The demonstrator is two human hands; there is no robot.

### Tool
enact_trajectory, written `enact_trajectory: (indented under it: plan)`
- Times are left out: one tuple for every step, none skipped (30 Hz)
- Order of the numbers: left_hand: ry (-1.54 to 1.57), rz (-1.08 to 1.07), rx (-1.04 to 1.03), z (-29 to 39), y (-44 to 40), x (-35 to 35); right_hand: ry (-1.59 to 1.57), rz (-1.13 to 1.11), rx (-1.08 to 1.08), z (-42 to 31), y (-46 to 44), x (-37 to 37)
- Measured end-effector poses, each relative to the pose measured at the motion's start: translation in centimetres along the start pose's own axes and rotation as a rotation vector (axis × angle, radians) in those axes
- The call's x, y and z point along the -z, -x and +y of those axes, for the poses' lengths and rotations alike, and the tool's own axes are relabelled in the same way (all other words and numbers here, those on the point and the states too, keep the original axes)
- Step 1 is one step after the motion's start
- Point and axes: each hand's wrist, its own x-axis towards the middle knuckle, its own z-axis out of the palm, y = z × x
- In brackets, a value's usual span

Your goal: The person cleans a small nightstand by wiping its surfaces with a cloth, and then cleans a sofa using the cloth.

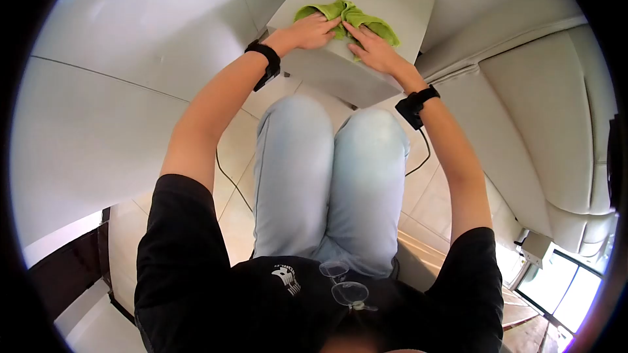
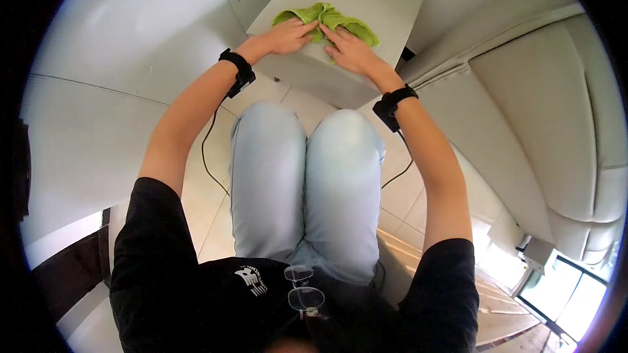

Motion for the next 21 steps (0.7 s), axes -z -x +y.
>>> enact_trajectory:
  plan:
    - [0.005, 0.004, 0.004, 0.8, 0.8, 1.0, 0.002, -0.006, 0.002, -0.8, 0.1, 0.8]
    - [0.034, -0.149, 0.035, 1.4, 1.4, 2.2, -0.115, -0.045, 0.049, -1.4, 0.3, 1.9]
    - [0.061, -0.297, 0.066, 2.3, 2.2, 3.4, -0.229, -0.083, 0.097, -2.0, 0.4, 2.8]
    - [0.058, -0.282, 0.072, 3.0, 3.3, 4.1, -0.218, -0.085, 0.109, -2.7, 0.7, 3.5]
    - [0.053, -0.290, 0.020, 3.6, 4.9, 4.5, -0.097, -0.084, 0.076, -3.4, 1.3, 3.9]
    - [0.046, -0.302, -0.031, 3.9, 6.1, 5.1, 0.022, -0.080, 0.044, -3.7, 1.3, 4.3]
    - [0.044, -0.291, -0.024, 4.1, 7.1, 5.8, 0.028, -0.082, 0.055, -3.8, 1.0, 4.4]
    - [0.054, -0.215, 0.111, 4.6, 8.1, 6.5, 0.028, -0.013, 0.032, -4.0, 1.1, 4.2]
    - [0.065, -0.143, 0.245, 4.7, 9.1, 6.6, 0.023, 0.055, 0.007, -4.0, 1.2, 3.6]
    - [0.028, -0.079, 0.291, 3.1, 9.5, 5.9, 0.016, 0.050, 0.010, -3.3, 1.0, 2.4]
    - [0.027, -0.083, 0.300, -0.3, 9.5, 3.8, 0.146, 0.023, 0.024, -2.0, 0.3, 0.8]
    - [-0.045, -0.051, 0.314, -5.0, 9.4, 0.6, 0.277, 0.000, 0.041, -1.3, -0.9, -0.6]
    - [-0.118, -0.020, 0.326, -7.4, 9.6, -0.7, 0.270, 0.002, 0.050, -1.6, -2.0, -1.1]
    - [-0.123, -0.024, 0.332, -7.4, 9.7, 0.0, 0.318, -0.006, 0.058, -2.2, -3.0, -1.6]
    - [0.111, 0.013, 0.493, -6.9, 9.1, 1.3, 0.370, -0.016, 0.062, -2.7, -4.0, -2.0]
    - [0.348, 0.051, 0.648, -7.2, 8.7, 1.5, 0.368, -0.016, 0.062, -3.0, -5.2, -2.3]
    - [0.350, 0.045, 0.649, -7.1, 8.4, 1.2, 0.317, -0.012, 0.117, -3.3, -6.3, -2.7]
    - [0.510, 0.088, 0.671, -7.3, 8.1, 0.4, 0.261, -0.009, 0.169, -3.5, -6.9, -3.2]
    - [0.669, 0.130, 0.690, -7.5, 7.8, -0.3, 0.253, -0.012, 0.161, -3.7, -7.3, -3.4]
    - [0.670, 0.119, 0.689, -7.8, 7.9, -0.9, 0.108, -0.020, 0.173, -3.9, -7.7, -3.5]
    - [0.656, 0.150, 0.675, -7.2, 8.2, -0.5, -0.036, -0.027, 0.184, -4.0, -7.8, -3.8]
